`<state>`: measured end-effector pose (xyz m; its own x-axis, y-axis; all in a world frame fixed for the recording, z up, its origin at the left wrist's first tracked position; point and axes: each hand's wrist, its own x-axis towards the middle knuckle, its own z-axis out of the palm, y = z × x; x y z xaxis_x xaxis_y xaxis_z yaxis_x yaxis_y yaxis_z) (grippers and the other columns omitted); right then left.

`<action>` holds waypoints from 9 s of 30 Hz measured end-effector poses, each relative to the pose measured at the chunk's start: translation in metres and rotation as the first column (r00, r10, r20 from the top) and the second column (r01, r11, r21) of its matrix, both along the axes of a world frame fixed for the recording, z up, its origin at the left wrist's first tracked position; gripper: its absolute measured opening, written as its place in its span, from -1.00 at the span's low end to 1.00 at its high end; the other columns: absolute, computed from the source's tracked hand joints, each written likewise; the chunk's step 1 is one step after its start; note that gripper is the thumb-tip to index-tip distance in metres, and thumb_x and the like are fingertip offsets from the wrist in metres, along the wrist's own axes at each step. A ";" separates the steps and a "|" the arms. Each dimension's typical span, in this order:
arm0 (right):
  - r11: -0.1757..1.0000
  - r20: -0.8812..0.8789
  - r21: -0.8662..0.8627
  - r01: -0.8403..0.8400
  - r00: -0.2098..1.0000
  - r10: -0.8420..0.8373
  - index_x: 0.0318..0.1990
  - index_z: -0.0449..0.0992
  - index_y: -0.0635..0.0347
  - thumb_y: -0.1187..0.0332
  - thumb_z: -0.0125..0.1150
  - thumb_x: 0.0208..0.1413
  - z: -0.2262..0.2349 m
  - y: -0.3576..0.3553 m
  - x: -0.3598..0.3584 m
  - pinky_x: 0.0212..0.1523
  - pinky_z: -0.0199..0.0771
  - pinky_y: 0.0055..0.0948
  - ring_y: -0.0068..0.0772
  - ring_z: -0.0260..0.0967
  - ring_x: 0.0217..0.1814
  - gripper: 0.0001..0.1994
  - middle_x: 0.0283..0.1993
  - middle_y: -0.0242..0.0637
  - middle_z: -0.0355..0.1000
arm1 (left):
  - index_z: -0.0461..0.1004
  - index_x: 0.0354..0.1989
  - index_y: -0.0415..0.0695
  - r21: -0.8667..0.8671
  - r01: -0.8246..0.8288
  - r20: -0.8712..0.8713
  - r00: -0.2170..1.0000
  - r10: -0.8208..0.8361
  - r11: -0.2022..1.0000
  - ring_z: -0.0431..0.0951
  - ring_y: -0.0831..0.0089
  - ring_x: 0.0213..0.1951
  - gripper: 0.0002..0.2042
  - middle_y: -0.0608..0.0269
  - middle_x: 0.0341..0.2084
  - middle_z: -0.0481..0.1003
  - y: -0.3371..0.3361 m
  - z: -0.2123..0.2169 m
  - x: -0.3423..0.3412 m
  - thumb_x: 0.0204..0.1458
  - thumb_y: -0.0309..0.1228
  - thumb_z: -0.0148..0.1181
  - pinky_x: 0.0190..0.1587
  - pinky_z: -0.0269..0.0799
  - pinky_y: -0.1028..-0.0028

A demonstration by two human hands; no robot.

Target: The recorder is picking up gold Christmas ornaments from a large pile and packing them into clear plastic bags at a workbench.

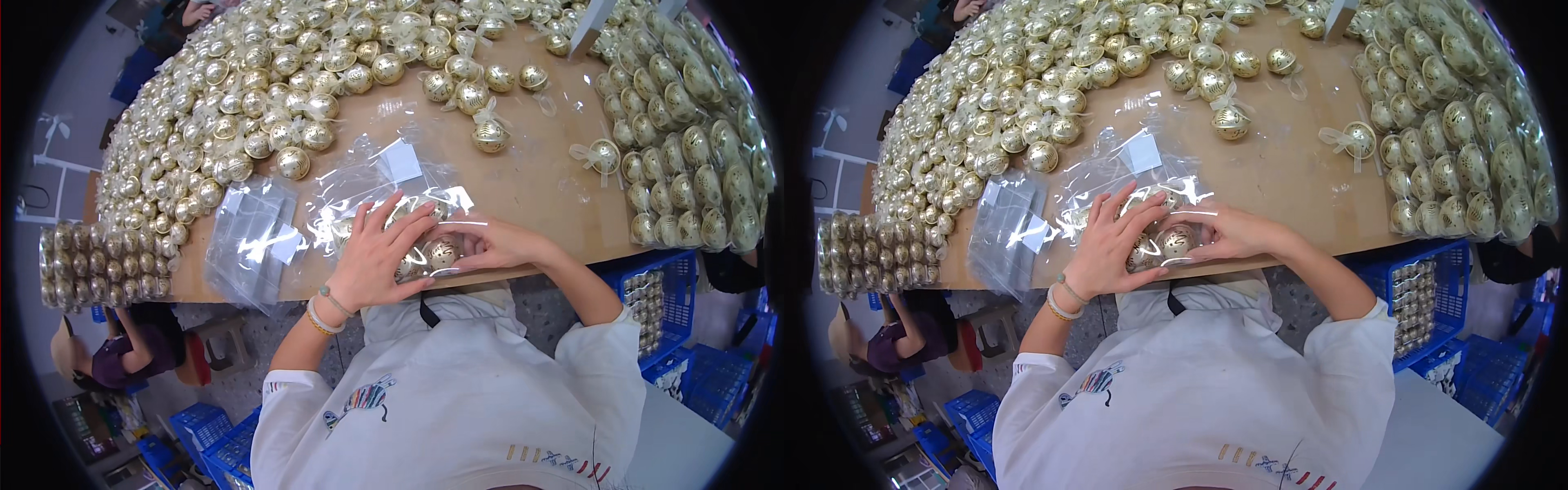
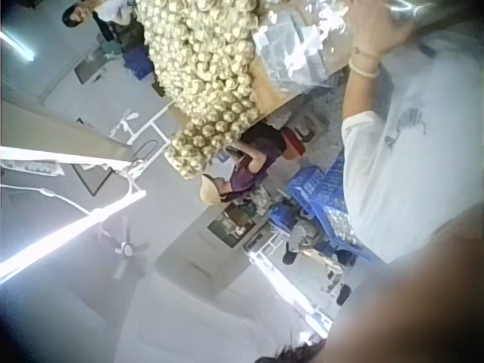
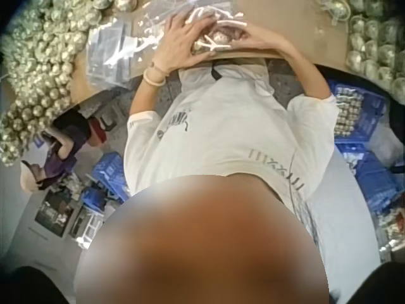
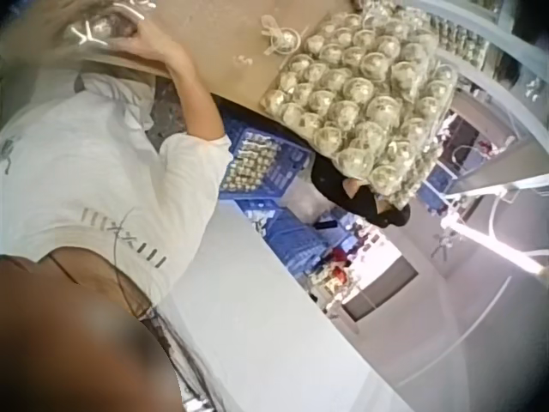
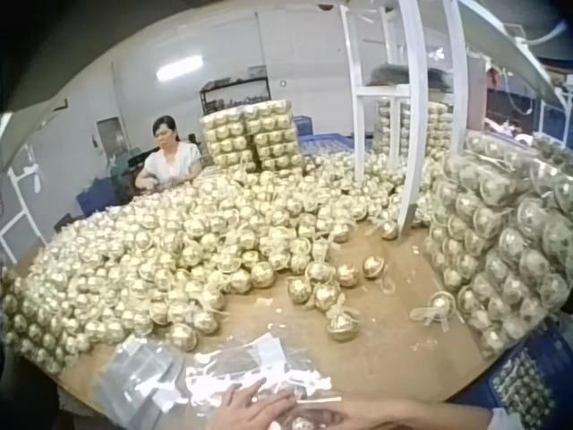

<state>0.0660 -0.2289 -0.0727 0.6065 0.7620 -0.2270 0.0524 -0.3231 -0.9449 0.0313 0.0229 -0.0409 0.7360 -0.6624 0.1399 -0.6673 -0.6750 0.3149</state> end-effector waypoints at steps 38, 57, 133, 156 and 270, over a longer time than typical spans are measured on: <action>0.625 0.279 0.750 0.217 0.754 -0.595 0.34 0.12 0.20 0.54 0.43 -0.15 -0.009 0.035 -0.020 0.28 0.23 -0.18 -0.10 0.17 0.33 -0.17 0.33 0.01 0.11 | 0.36 0.13 -0.18 -0.791 -0.212 0.039 0.919 0.393 0.575 0.48 0.20 -0.02 -0.50 0.00 -0.05 0.42 0.003 0.072 0.008 0.01 -0.24 0.20 -0.07 0.44 0.34; 0.685 0.412 0.728 0.019 0.787 -0.459 0.35 0.17 0.08 0.49 0.50 -0.22 -0.021 0.014 -0.011 0.30 0.18 -0.06 -0.01 0.14 0.35 -0.11 0.32 0.06 0.13 | 0.62 -0.12 -0.16 -0.542 -0.008 -0.596 0.709 -0.378 0.840 0.53 0.56 -0.34 -0.78 0.22 -0.39 0.57 0.017 0.100 0.082 0.05 -0.42 0.29 -0.27 0.44 0.59; 0.357 0.912 0.407 0.841 -0.399 -0.100 0.31 0.28 -0.14 0.08 0.35 -0.31 0.144 -0.065 0.052 0.12 0.20 0.06 0.18 0.14 0.18 -0.16 0.25 0.05 0.11 | 0.28 0.23 -0.16 -0.725 -0.154 -0.077 0.987 0.144 0.672 0.04 -0.05 0.36 -0.44 -0.04 0.34 0.09 -0.031 0.041 0.054 0.07 -0.20 0.20 0.33 0.03 0.10; 0.230 0.883 0.249 0.941 -0.123 -0.453 0.25 0.33 -0.03 0.08 0.49 -0.25 0.220 -0.338 -0.102 0.26 0.19 -0.20 -0.20 0.02 0.41 -0.20 0.32 -0.20 0.13 | 0.55 -0.04 -0.06 -0.446 0.179 -0.007 0.979 -0.203 0.877 0.15 -0.04 0.30 -0.61 0.08 0.23 0.28 -0.104 0.030 0.048 -0.12 -0.35 0.37 0.29 0.10 0.09; -0.139 0.891 0.450 0.882 -0.433 0.137 0.25 0.31 0.17 -0.04 0.46 -0.20 0.150 -0.376 -0.082 0.39 -0.12 -0.07 0.00 0.03 0.41 -0.16 0.32 -0.04 0.21 | 0.12 0.35 -0.11 0.162 -0.318 0.083 0.948 0.308 0.934 -0.07 -0.04 0.39 -0.13 -0.09 0.36 0.03 0.034 -0.069 -0.053 -0.04 0.26 0.04 0.37 -0.33 -0.07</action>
<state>-0.0158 -0.6045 0.0771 0.3679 -0.2452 0.8969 -0.4829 -0.8747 -0.0411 -0.0221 0.0573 -0.1103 0.9042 -0.4173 0.0911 -0.4266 -0.8928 0.1447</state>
